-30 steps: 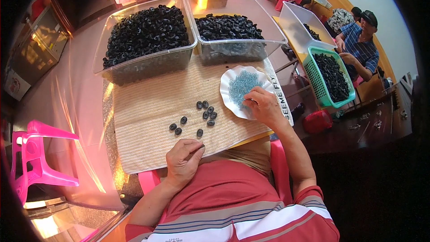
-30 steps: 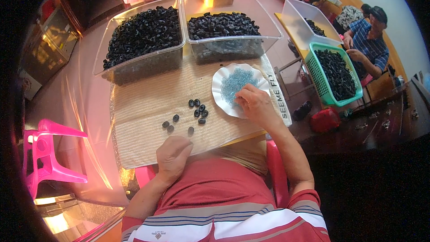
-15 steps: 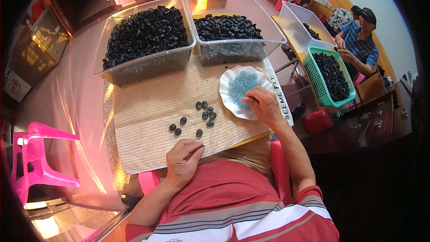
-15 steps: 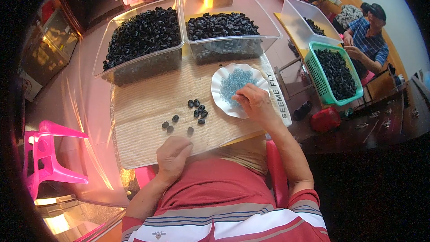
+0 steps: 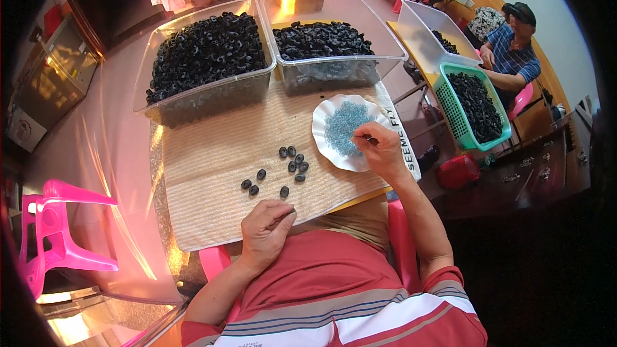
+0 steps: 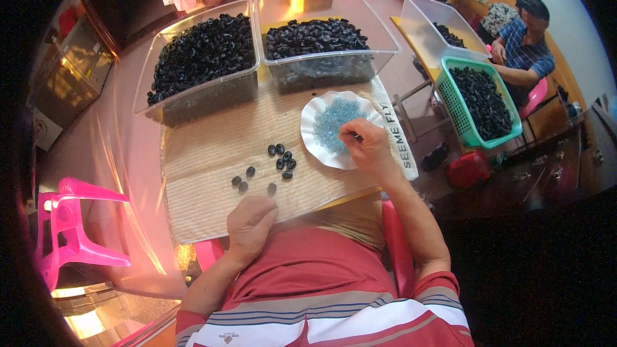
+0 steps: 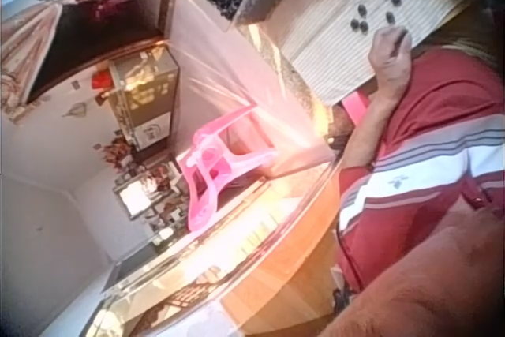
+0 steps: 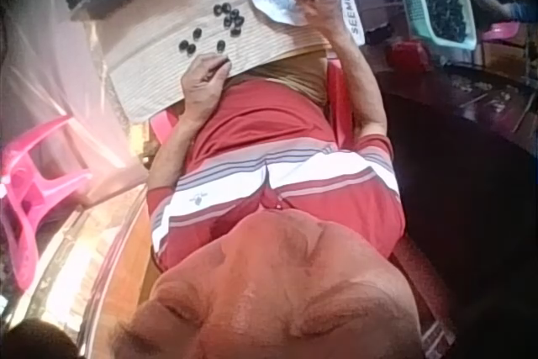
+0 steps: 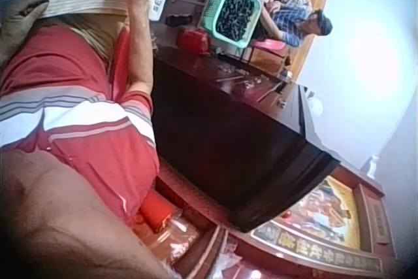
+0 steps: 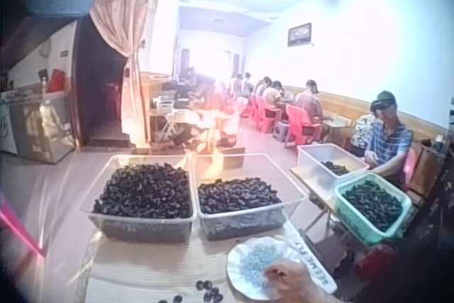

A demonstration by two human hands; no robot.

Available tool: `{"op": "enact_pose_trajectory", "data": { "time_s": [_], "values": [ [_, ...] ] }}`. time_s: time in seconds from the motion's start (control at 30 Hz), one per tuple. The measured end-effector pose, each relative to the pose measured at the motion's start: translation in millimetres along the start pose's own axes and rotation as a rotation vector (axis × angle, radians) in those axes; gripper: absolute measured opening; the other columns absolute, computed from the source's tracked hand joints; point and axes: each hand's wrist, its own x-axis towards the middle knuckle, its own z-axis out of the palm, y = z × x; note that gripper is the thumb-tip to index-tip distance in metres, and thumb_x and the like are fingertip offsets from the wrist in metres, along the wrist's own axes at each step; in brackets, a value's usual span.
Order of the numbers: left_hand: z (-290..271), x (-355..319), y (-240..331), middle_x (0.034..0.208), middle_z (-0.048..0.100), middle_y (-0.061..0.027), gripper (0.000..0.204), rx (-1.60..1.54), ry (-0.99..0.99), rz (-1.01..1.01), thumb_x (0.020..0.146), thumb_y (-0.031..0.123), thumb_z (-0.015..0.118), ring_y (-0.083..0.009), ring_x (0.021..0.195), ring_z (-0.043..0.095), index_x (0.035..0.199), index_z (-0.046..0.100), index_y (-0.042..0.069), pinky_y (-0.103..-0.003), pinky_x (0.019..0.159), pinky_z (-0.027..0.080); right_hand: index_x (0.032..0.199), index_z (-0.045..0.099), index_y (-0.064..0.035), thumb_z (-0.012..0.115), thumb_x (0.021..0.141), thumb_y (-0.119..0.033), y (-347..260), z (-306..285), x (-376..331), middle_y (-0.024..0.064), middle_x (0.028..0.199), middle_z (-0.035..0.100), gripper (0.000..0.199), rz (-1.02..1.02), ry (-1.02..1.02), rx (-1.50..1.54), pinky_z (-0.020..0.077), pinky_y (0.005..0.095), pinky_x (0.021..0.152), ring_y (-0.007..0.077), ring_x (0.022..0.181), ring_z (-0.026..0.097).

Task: The recorder is assembling small jewelry components by placing tiny blue beads into black settings.

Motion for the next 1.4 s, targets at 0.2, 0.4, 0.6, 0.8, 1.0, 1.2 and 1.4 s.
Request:
{"op": "enact_pose_trajectory", "data": {
  "time_s": [0.2,0.4,0.6,0.8,1.0,1.2,1.4],
  "values": [
    [-1,12,15,0.097,0.071,-0.0097,0.015,0.082,-0.029,-0.018,0.087,-0.001,0.075,-0.0122,0.081,0.067,0.102,0.074,-0.002,-0.024,0.070,0.053,0.093,0.066,0.0008,0.074,0.092,-0.002,-22,3,-5,0.0038,0.080,0.068,0.008,0.266,-0.031,0.382,0.0536,0.0226,0.060,0.0087,0.067,0.065],
    [7,26,21,0.098,0.073,-0.0124,0.017,0.036,-0.067,0.038,0.086,-0.001,0.075,-0.0173,0.084,0.070,0.103,0.073,-0.003,-0.026,0.071,0.055,0.093,0.068,0.0004,0.075,0.093,-0.008,-47,14,-8,0.0031,0.073,0.067,0.011,0.368,-0.084,0.647,0.0530,0.0236,0.055,0.0080,0.062,0.063],
    [24,40,26,0.097,0.073,-0.0140,0.022,-0.027,-0.044,-0.003,0.086,0.000,0.076,-0.0192,0.085,0.072,0.107,0.072,-0.003,-0.029,0.074,0.058,0.092,0.064,0.0021,0.075,0.094,-0.011,-58,26,-18,0.0073,0.076,0.067,0.017,0.401,-0.217,0.850,0.0562,0.0271,0.056,0.0122,0.064,0.064],
    [32,41,23,0.095,0.073,-0.0143,0.026,-0.052,-0.039,-0.022,0.084,0.000,0.077,-0.0216,0.086,0.074,0.109,0.071,-0.001,-0.031,0.073,0.059,0.094,0.066,0.0021,0.075,0.092,-0.006,-69,34,-26,0.0057,0.079,0.068,0.012,0.433,-0.265,0.868,0.0559,0.0257,0.056,0.0100,0.065,0.064],
    [30,42,24,0.101,0.074,-0.0124,0.022,-0.054,-0.082,-0.001,0.086,0.001,0.077,-0.0164,0.089,0.073,0.108,0.073,-0.001,-0.028,0.078,0.058,0.095,0.066,0.0015,0.077,0.090,-0.005,-70,36,-30,0.0038,0.081,0.068,0.014,0.452,-0.312,0.820,0.0553,0.0239,0.058,0.0084,0.067,0.065],
    [32,41,18,0.093,0.073,-0.0126,0.019,-0.062,-0.076,0.076,0.084,-0.002,0.076,-0.0218,0.081,0.073,0.102,0.073,0.000,-0.030,0.070,0.057,0.097,0.067,-0.0005,0.079,0.089,-0.007,-73,31,-29,-0.0013,0.080,0.067,0.016,0.417,-0.373,0.693,0.0500,0.0199,0.058,0.0029,0.069,0.060],
    [31,40,15,0.090,0.074,-0.0132,0.016,-0.059,-0.089,0.102,0.084,0.001,0.078,-0.0244,0.079,0.072,0.100,0.073,0.002,-0.032,0.067,0.056,0.100,0.066,-0.0016,0.080,0.088,-0.010,-69,28,-25,-0.0029,0.079,0.065,0.020,0.417,-0.480,0.610,0.0475,0.0205,0.060,0.0019,0.070,0.058]
  ]
}}
